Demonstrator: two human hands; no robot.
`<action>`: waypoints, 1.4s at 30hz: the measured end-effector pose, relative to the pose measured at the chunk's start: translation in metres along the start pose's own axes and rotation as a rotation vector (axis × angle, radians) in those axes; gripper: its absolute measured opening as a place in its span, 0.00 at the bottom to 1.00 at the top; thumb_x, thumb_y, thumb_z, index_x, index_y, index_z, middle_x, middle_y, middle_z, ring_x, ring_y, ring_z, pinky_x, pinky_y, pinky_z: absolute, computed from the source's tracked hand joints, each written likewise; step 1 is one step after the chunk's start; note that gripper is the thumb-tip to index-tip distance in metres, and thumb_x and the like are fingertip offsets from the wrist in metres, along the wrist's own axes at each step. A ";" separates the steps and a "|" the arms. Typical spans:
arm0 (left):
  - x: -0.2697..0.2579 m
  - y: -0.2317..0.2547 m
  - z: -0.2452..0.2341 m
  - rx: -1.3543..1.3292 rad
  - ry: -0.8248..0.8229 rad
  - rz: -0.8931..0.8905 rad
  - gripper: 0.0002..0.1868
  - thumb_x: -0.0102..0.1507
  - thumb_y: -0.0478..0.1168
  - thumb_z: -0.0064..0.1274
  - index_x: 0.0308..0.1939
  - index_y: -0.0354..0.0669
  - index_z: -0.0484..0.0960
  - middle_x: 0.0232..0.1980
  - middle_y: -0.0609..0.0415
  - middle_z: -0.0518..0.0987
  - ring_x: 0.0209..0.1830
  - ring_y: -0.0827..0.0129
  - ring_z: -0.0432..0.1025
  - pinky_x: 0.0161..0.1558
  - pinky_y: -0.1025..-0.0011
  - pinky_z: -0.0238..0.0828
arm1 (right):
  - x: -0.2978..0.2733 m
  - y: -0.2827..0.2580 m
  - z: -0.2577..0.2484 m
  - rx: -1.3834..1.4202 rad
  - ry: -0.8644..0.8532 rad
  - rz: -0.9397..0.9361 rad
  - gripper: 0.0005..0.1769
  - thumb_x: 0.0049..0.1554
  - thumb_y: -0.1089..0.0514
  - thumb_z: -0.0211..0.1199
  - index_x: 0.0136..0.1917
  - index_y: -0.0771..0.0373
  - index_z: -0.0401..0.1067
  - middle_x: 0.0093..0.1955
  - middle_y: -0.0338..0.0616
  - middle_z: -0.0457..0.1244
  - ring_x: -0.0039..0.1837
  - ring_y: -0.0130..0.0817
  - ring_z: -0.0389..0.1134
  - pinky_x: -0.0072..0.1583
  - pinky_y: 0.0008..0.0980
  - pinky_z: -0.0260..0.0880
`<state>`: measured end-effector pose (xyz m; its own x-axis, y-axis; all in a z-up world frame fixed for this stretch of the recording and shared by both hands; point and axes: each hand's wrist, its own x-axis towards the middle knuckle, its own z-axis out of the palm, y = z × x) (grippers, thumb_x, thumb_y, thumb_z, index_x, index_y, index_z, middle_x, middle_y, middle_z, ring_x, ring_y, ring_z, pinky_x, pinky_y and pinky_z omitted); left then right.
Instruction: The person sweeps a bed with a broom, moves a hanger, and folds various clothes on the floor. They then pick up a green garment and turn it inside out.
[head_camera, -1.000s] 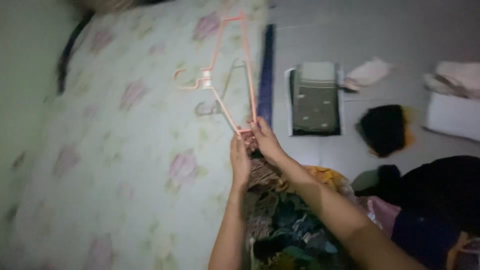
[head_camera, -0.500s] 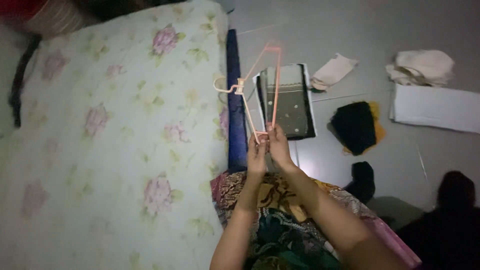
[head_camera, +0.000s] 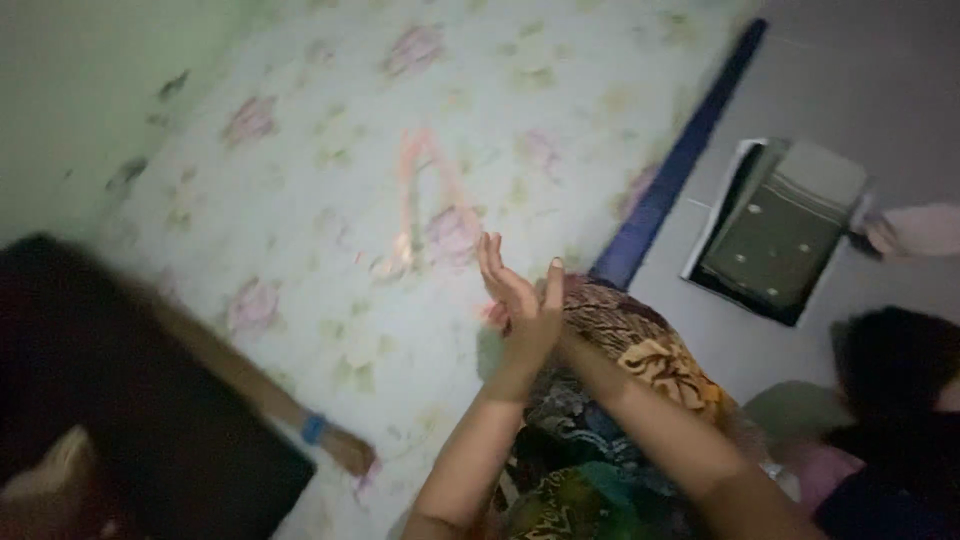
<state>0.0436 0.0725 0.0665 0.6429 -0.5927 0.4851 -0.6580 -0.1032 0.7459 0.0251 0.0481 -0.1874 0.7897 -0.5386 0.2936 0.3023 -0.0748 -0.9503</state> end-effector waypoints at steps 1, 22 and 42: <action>0.001 -0.005 -0.016 -0.007 -0.011 -0.043 0.45 0.66 0.42 0.56 0.77 0.32 0.44 0.80 0.31 0.45 0.82 0.38 0.42 0.78 0.45 0.39 | 0.015 0.000 -0.004 -0.012 -0.045 0.020 0.25 0.64 0.52 0.64 0.66 0.67 0.61 0.55 0.48 0.59 0.53 0.33 0.62 0.49 0.34 0.70; -0.059 -0.071 0.267 -0.421 -0.707 -0.238 0.37 0.68 0.44 0.52 0.76 0.33 0.54 0.76 0.36 0.58 0.76 0.47 0.58 0.74 0.55 0.56 | -0.118 -0.074 -0.325 -0.449 1.219 0.597 0.20 0.61 0.57 0.63 0.65 0.67 0.72 0.57 0.54 0.69 0.56 0.42 0.70 0.58 0.39 0.70; -0.119 -0.131 0.383 0.033 -0.981 -0.280 0.26 0.66 0.49 0.54 0.56 0.26 0.78 0.50 0.33 0.83 0.49 0.51 0.77 0.53 0.61 0.70 | -0.170 -0.016 -0.329 -0.398 1.275 0.861 0.34 0.59 0.36 0.65 0.57 0.72 0.72 0.49 0.59 0.66 0.52 0.50 0.68 0.55 0.43 0.69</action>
<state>-0.0971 -0.1490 -0.2637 0.1804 -0.9354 -0.3042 -0.5534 -0.3522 0.7548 -0.2892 -0.1353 -0.2565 -0.3639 -0.8390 -0.4047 -0.2945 0.5158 -0.8045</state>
